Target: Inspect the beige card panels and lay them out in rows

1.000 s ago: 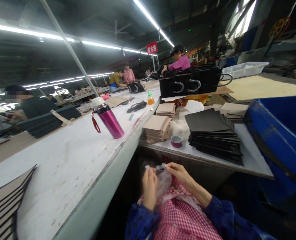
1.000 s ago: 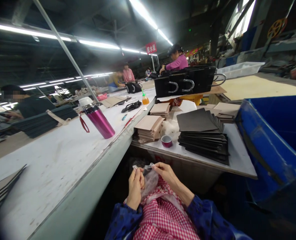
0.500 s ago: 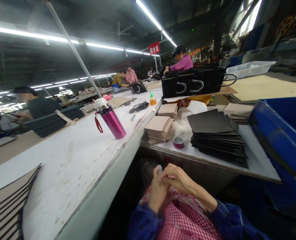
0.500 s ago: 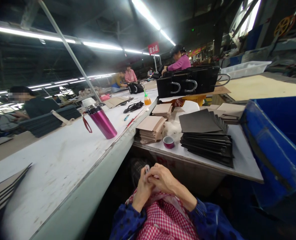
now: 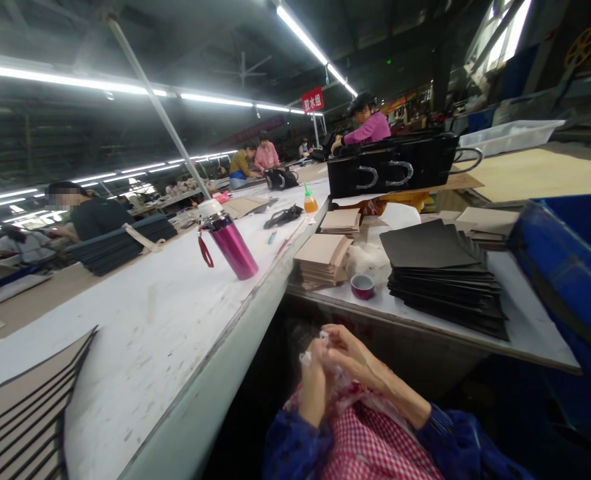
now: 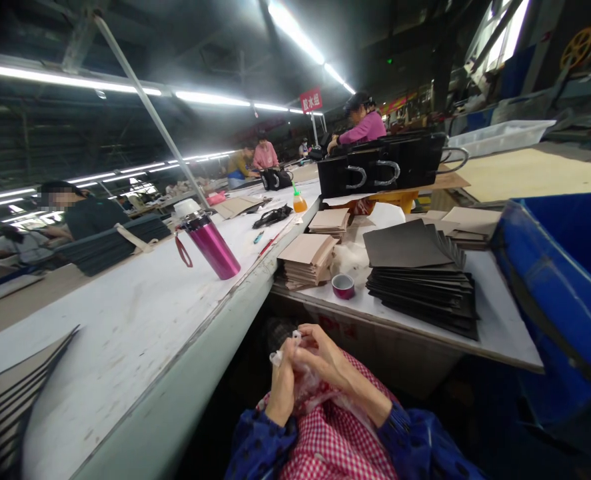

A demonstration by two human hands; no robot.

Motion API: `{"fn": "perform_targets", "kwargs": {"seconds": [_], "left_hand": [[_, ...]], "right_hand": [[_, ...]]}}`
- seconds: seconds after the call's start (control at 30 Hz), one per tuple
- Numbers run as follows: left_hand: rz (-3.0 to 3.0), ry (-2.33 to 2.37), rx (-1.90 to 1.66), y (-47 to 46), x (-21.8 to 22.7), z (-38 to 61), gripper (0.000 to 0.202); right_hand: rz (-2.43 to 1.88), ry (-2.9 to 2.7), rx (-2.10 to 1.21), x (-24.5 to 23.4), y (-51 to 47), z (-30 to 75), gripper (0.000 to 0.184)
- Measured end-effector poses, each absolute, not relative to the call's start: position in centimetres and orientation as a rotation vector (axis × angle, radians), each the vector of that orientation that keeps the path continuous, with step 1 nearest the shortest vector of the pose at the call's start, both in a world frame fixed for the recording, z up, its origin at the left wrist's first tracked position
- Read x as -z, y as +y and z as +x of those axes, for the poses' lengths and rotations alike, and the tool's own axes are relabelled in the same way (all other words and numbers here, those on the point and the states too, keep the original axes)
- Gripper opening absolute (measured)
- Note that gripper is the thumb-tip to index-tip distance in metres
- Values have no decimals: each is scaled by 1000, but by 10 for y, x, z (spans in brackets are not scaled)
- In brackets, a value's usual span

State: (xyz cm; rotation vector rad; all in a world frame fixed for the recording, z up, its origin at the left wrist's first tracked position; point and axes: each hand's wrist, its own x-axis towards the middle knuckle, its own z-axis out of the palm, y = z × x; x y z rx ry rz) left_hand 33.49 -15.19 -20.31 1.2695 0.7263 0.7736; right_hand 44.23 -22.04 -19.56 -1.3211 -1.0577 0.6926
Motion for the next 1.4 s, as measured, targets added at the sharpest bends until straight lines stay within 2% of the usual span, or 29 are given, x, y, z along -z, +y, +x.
{"fn": "perform_targets", "kwargs": {"seconds": [0.07, 0.1, 0.23, 0.33, 0.53, 0.67, 0.73, 0.9, 1.07, 1.2, 1.4], "left_hand": [[1237, 720, -772, -151, 200, 335, 42], [1217, 719, -768, -150, 200, 334, 42], [1148, 677, -727, -143, 202, 331, 48], [1263, 650, -654, -138, 205, 327, 49], [1744, 422, -531, -133, 197, 321, 34], [1901, 452, -561, -132, 197, 322, 17], [1951, 533, -623, -131, 203, 323, 21], [2187, 770, -902, -126, 225, 327, 32], [2309, 632, -1168, -130, 227, 330, 31], [2334, 556, -1186, -136, 219, 332, 33], [2190, 612, -1133, -121, 226, 325, 36]], "right_hand": [[-1364, -1135, -742, 197, -222, 439, 68], [-1420, -1145, -745, 198, -222, 439, 70], [-1527, -1008, -757, 203, -221, 447, 50], [-1470, -855, -836, 204, -221, 451, 45], [-1361, -604, -944, 210, -219, 451, 39], [-1238, -421, -1050, 217, -216, 452, 31], [-1126, -373, -1090, 215, -217, 450, 28], [-945, -425, -1126, 201, -223, 445, 34], [-982, -339, -1257, 205, -220, 444, 37], [-1049, -419, -1239, 214, -216, 443, 33], [-1215, -580, -946, 220, -218, 462, 27]]}}
